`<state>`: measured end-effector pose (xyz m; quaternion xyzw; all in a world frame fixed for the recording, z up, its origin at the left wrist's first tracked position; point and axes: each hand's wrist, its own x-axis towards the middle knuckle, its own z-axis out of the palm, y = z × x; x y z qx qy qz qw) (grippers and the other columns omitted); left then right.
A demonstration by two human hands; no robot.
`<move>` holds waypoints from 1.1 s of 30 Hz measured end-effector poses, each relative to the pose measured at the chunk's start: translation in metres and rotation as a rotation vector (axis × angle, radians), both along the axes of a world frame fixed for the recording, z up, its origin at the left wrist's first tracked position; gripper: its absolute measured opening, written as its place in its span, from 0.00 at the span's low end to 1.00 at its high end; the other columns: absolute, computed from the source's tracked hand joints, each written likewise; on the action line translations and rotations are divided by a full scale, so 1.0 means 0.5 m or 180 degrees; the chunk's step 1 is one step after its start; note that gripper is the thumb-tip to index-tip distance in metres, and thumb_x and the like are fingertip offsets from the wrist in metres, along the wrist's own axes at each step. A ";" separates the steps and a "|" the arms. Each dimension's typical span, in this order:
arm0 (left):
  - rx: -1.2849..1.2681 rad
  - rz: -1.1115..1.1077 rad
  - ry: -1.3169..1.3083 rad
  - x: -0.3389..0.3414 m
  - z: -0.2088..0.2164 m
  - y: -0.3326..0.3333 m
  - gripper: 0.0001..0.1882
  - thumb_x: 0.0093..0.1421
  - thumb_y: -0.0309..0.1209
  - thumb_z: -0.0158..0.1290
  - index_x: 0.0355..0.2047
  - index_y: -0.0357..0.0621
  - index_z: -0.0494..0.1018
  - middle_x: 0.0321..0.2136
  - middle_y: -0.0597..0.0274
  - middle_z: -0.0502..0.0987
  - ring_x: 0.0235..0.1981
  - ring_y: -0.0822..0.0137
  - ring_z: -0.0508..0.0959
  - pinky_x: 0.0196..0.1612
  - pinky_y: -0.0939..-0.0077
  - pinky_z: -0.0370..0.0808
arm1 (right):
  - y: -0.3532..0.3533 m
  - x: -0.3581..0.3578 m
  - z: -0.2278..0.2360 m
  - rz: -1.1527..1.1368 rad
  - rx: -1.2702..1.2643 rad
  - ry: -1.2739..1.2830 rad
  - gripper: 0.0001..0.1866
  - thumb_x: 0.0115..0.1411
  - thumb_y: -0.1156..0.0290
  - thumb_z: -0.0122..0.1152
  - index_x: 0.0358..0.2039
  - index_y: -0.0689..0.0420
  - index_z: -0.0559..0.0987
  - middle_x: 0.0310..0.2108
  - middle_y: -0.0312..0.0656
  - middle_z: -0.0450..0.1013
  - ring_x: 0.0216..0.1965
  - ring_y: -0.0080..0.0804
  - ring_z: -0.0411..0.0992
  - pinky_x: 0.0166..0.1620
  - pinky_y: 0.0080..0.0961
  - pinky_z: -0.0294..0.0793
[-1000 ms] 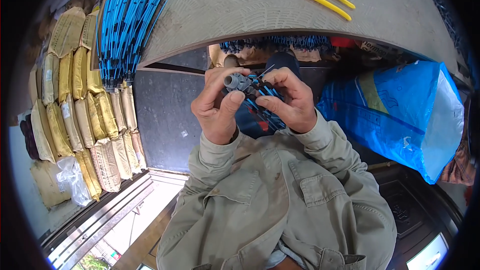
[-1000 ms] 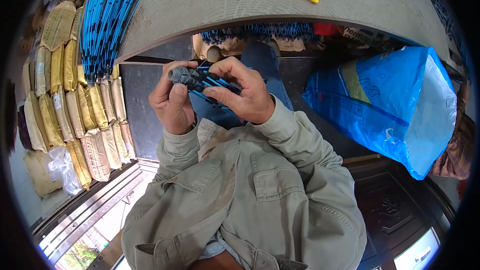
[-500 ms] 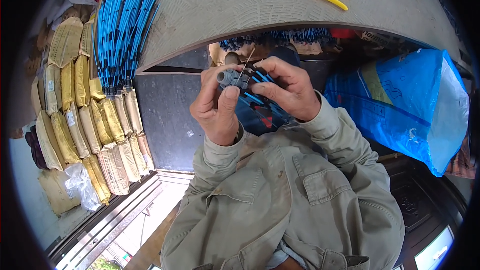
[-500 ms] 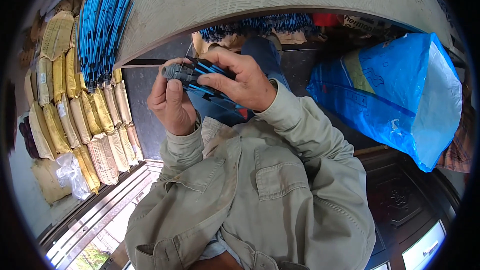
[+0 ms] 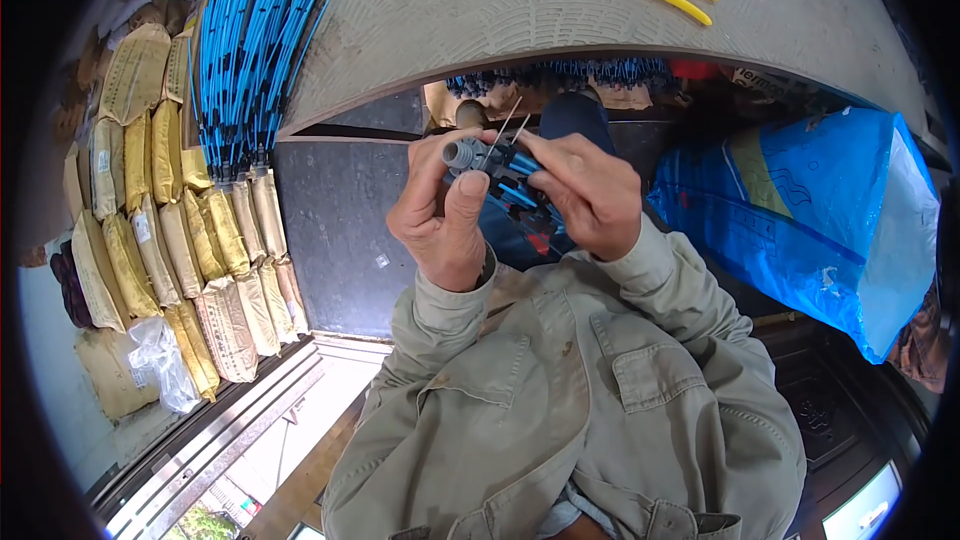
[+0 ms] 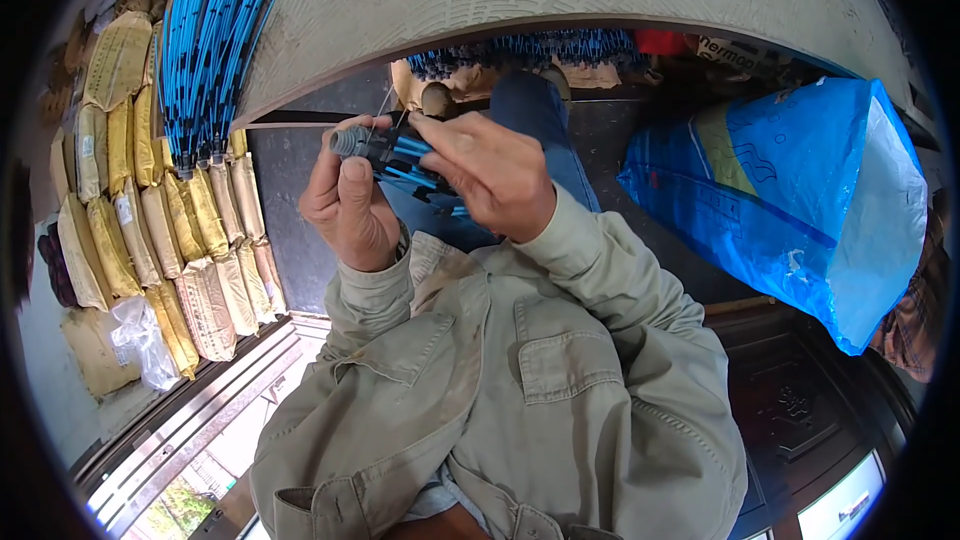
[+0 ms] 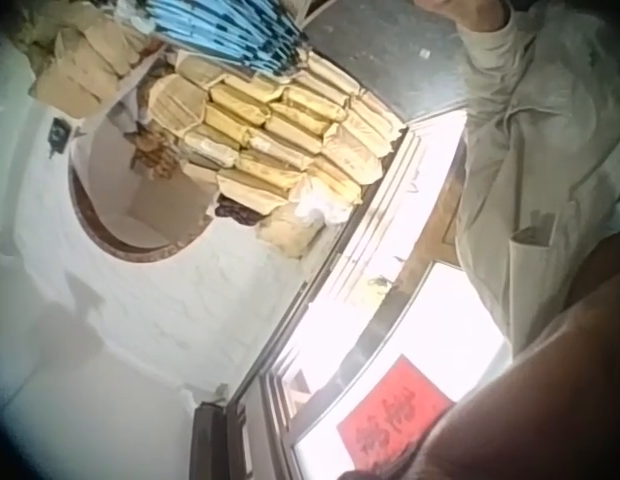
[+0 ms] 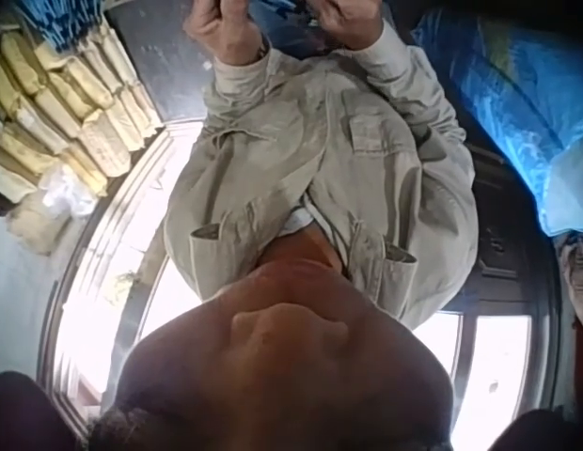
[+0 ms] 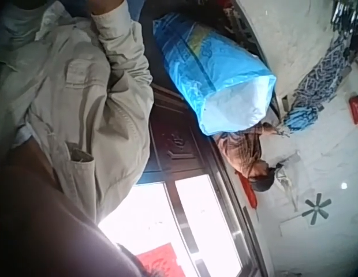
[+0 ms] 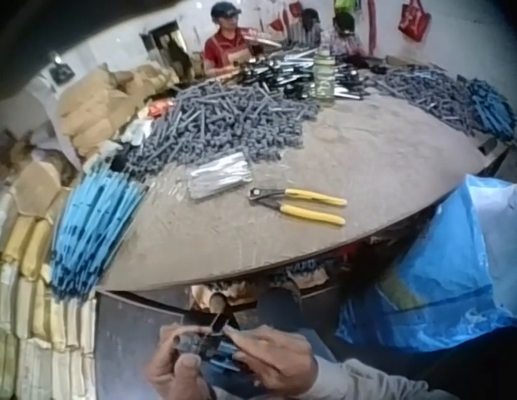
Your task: The person assembles small plastic components onto a mechanical hub by hand, then uses pliers to secure or trim parts.
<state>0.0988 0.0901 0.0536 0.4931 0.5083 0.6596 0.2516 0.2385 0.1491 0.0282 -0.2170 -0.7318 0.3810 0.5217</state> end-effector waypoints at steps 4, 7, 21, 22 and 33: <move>-0.0076 -0.0065 0.0115 -0.002 -0.001 -0.005 0.20 0.58 0.33 0.51 0.40 0.24 0.69 0.38 0.52 0.72 0.40 0.68 0.71 0.46 0.77 0.66 | 0.020 0.014 0.002 0.0347 -0.0139 -0.0216 0.19 0.48 0.84 0.57 0.44 0.65 0.74 0.30 0.47 0.74 0.25 0.37 0.71 0.29 0.21 0.70; -0.0110 -0.0004 0.0043 0.002 -0.002 -0.008 0.20 0.58 0.34 0.51 0.40 0.24 0.68 0.38 0.51 0.72 0.41 0.68 0.71 0.47 0.76 0.66 | 0.015 0.015 0.003 0.0402 -0.0062 -0.0359 0.21 0.47 0.86 0.57 0.45 0.64 0.74 0.31 0.48 0.74 0.26 0.37 0.72 0.30 0.22 0.71; -0.0076 0.0154 0.0148 0.027 0.012 -0.008 0.16 0.57 0.35 0.51 0.36 0.31 0.73 0.34 0.58 0.76 0.37 0.65 0.69 0.45 0.73 0.63 | -0.005 0.031 -0.009 0.0367 0.0385 -0.0365 0.29 0.42 0.88 0.56 0.49 0.62 0.71 0.30 0.48 0.73 0.24 0.34 0.73 0.26 0.23 0.73; -0.0079 0.0188 0.0267 0.028 0.012 -0.009 0.16 0.57 0.35 0.51 0.35 0.32 0.73 0.34 0.58 0.76 0.37 0.64 0.70 0.45 0.72 0.63 | -0.010 0.034 -0.008 0.0313 0.0480 -0.0575 0.29 0.42 0.87 0.56 0.50 0.62 0.71 0.30 0.46 0.73 0.24 0.34 0.73 0.26 0.24 0.74; -0.0126 0.0479 0.0880 0.049 0.026 -0.030 0.19 0.57 0.38 0.50 0.39 0.32 0.70 0.34 0.56 0.76 0.37 0.62 0.70 0.48 0.68 0.61 | -0.032 0.034 0.011 -0.0122 0.1199 -0.0640 0.29 0.41 0.86 0.58 0.49 0.64 0.70 0.33 0.48 0.73 0.25 0.33 0.73 0.25 0.21 0.72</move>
